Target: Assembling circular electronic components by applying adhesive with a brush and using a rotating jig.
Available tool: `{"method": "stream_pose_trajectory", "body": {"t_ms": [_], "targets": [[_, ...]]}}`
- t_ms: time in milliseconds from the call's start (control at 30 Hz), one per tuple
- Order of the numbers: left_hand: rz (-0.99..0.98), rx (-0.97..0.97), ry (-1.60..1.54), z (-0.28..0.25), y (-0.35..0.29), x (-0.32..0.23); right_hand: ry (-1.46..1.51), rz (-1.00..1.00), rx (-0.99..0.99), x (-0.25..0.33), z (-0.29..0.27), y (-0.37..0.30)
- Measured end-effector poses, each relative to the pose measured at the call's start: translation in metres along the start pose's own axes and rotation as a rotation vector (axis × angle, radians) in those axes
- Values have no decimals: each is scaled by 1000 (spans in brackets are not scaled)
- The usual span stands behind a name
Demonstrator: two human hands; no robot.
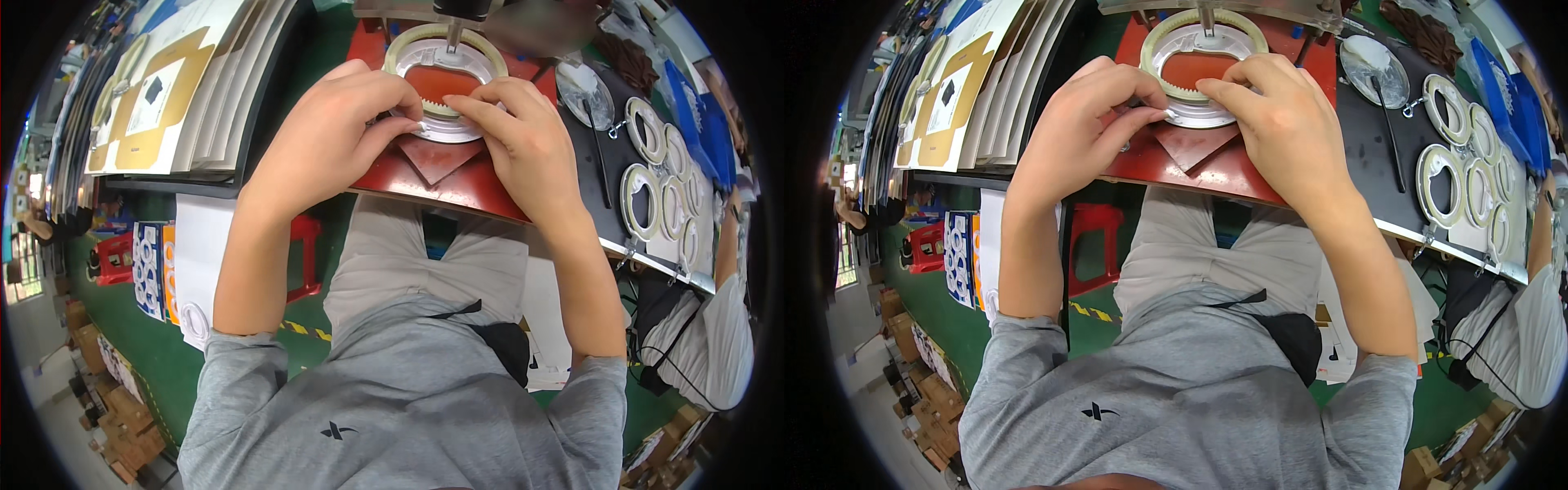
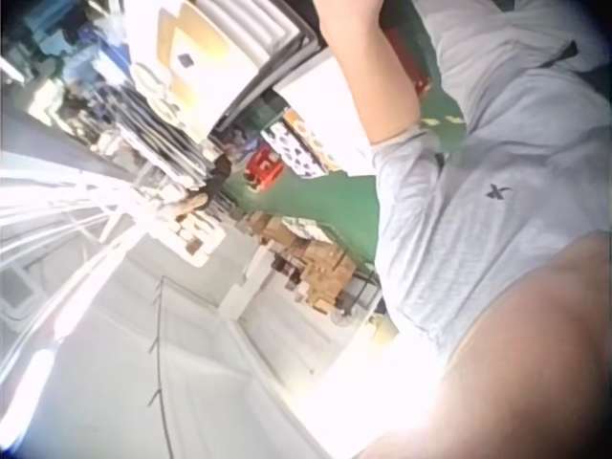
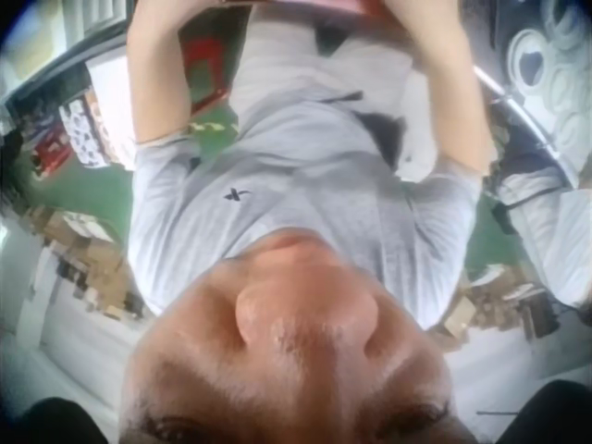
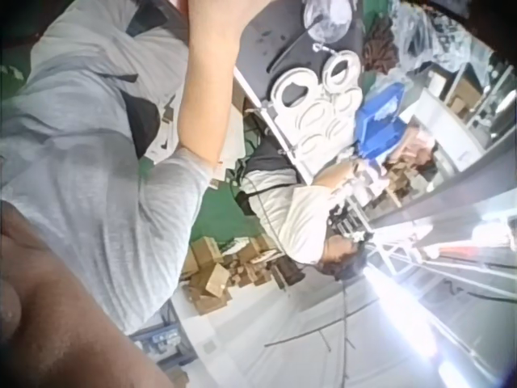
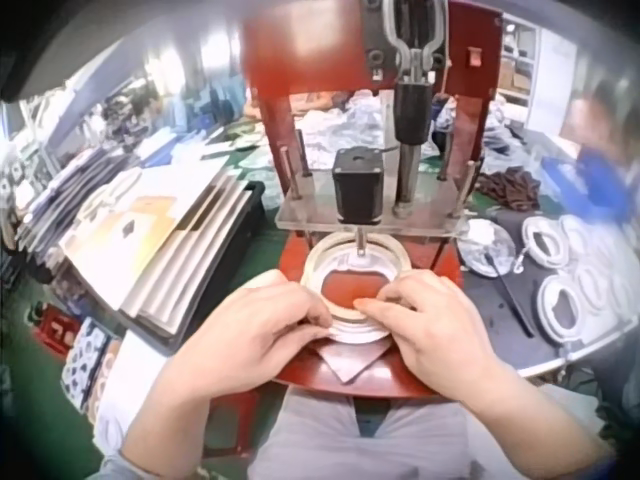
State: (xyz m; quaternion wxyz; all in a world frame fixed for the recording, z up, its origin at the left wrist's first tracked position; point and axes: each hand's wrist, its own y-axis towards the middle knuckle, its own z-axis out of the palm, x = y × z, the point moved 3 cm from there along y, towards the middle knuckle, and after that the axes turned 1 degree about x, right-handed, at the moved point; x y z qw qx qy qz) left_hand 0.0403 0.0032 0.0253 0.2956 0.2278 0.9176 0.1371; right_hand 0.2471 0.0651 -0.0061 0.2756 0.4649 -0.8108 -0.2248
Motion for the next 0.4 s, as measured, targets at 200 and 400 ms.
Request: {"method": "stream_pose_trajectory", "body": {"t_ms": [200,400], "targets": [[-21,38,-27,-2,0,10,-2,80,19,7,1,2],[-19,170,-27,-8,7,19,-10,92,-26,8,9,3]]}}
